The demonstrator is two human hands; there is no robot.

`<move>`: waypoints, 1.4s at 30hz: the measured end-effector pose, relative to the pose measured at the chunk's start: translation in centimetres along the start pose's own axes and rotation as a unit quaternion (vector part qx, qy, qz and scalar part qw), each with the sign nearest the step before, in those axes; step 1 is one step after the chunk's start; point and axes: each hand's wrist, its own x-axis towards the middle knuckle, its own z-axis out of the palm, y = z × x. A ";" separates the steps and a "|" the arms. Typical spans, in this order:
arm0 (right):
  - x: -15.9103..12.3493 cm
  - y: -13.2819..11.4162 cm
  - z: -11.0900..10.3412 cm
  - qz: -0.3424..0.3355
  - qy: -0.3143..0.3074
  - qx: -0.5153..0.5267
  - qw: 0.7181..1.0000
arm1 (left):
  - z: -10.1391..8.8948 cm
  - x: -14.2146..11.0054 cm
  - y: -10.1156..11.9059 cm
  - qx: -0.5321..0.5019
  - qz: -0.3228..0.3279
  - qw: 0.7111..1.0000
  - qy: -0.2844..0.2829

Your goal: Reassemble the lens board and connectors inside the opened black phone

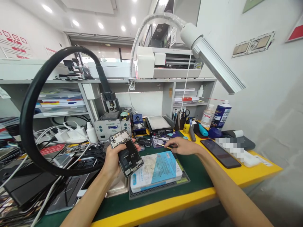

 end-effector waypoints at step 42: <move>0.2 -6.8 6.5 0.126 -0.106 0.384 0.908 | 5.8 -0.4 1.4 0.105 -0.109 0.988 -0.031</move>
